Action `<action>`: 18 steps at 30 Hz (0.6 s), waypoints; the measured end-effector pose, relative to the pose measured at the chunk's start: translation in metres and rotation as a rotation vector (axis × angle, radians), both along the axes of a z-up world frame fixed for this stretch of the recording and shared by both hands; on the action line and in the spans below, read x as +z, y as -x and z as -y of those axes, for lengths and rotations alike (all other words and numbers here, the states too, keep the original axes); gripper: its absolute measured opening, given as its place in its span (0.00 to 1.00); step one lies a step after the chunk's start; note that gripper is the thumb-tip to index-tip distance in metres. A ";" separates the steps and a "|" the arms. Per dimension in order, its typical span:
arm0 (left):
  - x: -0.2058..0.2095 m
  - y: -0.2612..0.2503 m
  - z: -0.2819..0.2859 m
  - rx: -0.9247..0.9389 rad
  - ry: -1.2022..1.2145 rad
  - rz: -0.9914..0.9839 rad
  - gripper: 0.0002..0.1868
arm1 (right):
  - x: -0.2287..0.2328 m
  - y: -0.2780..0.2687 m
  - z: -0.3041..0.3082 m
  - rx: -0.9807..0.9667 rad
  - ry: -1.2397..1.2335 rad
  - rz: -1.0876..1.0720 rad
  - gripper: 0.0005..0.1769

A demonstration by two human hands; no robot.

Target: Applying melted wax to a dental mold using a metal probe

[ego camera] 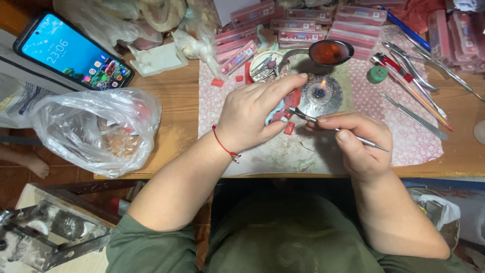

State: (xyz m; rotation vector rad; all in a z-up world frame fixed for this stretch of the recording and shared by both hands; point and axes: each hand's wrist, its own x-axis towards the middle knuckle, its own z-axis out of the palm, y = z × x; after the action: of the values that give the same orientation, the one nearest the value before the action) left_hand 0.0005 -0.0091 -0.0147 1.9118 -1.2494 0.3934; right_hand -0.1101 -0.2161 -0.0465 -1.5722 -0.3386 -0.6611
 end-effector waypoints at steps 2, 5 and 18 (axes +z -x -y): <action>-0.002 0.000 -0.001 0.006 -0.008 -0.010 0.43 | 0.000 0.000 0.001 0.006 0.017 -0.002 0.21; -0.005 -0.001 0.000 0.015 -0.012 -0.025 0.44 | 0.005 0.001 0.000 -0.002 0.055 -0.002 0.21; -0.011 -0.002 0.002 0.033 -0.004 -0.062 0.45 | 0.006 0.002 0.007 0.011 0.134 -0.002 0.20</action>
State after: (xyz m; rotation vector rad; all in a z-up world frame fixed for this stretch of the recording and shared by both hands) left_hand 0.0024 -0.0111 -0.0253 1.9350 -1.1802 0.3462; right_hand -0.1120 -0.2228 -0.0401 -1.6969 -0.3963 -0.6390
